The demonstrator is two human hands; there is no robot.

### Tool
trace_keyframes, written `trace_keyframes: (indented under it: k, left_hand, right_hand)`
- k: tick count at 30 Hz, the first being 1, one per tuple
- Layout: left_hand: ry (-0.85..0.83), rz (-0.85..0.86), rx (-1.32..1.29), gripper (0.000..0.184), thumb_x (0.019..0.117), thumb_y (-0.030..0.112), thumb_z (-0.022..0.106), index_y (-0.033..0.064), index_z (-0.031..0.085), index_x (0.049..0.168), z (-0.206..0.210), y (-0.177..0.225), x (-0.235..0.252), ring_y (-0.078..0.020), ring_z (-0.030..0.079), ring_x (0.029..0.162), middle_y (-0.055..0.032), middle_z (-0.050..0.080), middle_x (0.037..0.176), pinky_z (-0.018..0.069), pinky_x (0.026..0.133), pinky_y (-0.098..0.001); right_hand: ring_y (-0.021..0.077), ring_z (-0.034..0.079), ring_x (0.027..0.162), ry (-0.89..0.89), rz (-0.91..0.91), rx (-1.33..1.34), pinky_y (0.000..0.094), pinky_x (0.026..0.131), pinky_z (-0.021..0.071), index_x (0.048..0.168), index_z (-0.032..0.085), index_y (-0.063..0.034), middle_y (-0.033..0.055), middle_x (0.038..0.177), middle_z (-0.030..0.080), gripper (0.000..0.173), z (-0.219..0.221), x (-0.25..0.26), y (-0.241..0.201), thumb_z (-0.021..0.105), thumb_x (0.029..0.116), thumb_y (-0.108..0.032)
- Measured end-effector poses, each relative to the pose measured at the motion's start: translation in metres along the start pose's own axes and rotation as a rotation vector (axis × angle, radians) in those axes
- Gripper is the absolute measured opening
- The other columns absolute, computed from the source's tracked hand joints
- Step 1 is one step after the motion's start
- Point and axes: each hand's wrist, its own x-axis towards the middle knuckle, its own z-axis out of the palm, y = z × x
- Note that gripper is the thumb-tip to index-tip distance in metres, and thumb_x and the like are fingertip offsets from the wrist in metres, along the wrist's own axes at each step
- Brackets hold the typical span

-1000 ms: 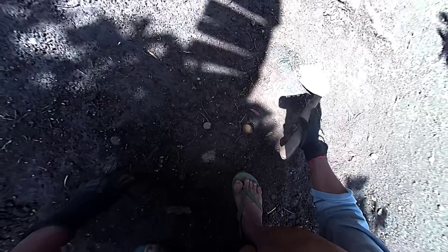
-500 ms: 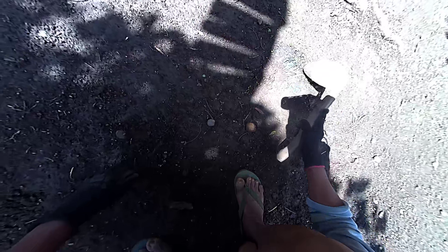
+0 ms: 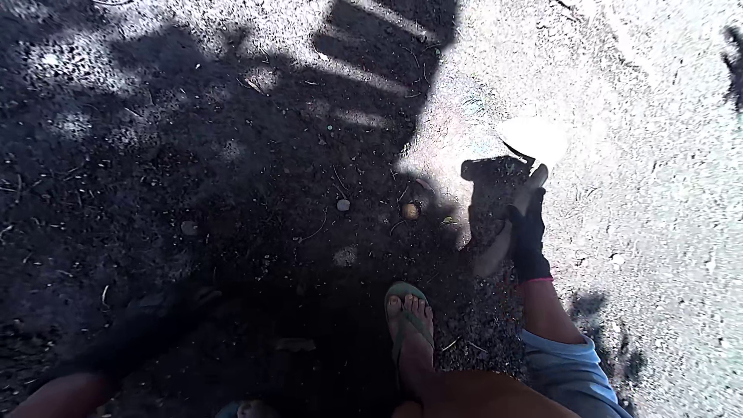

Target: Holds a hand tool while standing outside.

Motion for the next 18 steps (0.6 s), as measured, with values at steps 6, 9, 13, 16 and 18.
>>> trace_keyframes:
  k: [6,9,13,16,18]
  left_hand:
    - [-0.018,-0.016,0.028,0.056,0.1035,0.052,0.042,0.0035,0.068,0.114,0.001,-0.001,0.004,-0.0505,0.064,0.111,-0.0278,0.068,0.113,0.0473,0.089,-0.0734]
    - [-0.016,-0.011,0.017,0.055,0.1042,0.051,0.042,0.0036,0.068,0.115,-0.003,0.004,-0.002,-0.0503,0.063,0.112,-0.0277,0.067,0.115,0.0471,0.090,-0.0731]
    - [0.025,0.021,0.010,0.048,0.1051,0.046,0.045,0.0043,0.069,0.113,-0.001,0.005,-0.006,-0.0488,0.065,0.109,-0.0260,0.069,0.113,0.0483,0.088,-0.0730]
    - [-0.027,-0.010,0.007,0.050,0.1052,0.047,0.045,0.0036,0.069,0.115,-0.004,0.004,0.002,-0.0499,0.065,0.110,-0.0269,0.068,0.115,0.0474,0.089,-0.0732]
    - [-0.040,-0.025,0.000,0.051,0.1045,0.047,0.044,0.0021,0.068,0.114,-0.011,0.010,0.000,-0.0508,0.064,0.110,-0.0284,0.068,0.114,0.0466,0.089,-0.0731]
  right_hand:
    - [0.0204,0.064,0.105,0.025,0.035,0.162,0.0448,0.084,0.0572,0.164,0.015,-0.0342,0.0091,0.149,0.049,0.085,0.017,0.008,0.011,0.067,0.0971,-0.029]
    - [0.0180,0.063,0.076,-0.103,0.109,0.204,0.0394,0.063,0.0570,0.162,0.022,-0.0385,0.0083,0.113,0.064,0.077,0.002,0.017,0.015,0.064,0.0999,-0.024]
    - [0.0175,0.063,0.078,0.069,0.031,0.262,0.0381,0.066,0.0571,0.164,0.012,-0.0365,0.0095,0.128,0.059,0.080,0.004,0.011,0.006,0.059,0.1022,-0.021]
    - [0.0155,0.064,0.079,0.012,0.096,0.234,0.0369,0.068,0.0576,0.162,0.021,-0.0329,0.0072,0.119,0.062,0.073,0.004,0.011,0.015,0.061,0.1018,-0.024]
    - [0.0169,0.063,0.068,-0.064,0.129,0.195,0.0375,0.060,0.0567,0.161,0.027,-0.0297,0.0079,0.101,0.065,0.066,-0.014,0.019,0.019,0.059,0.1031,-0.023]
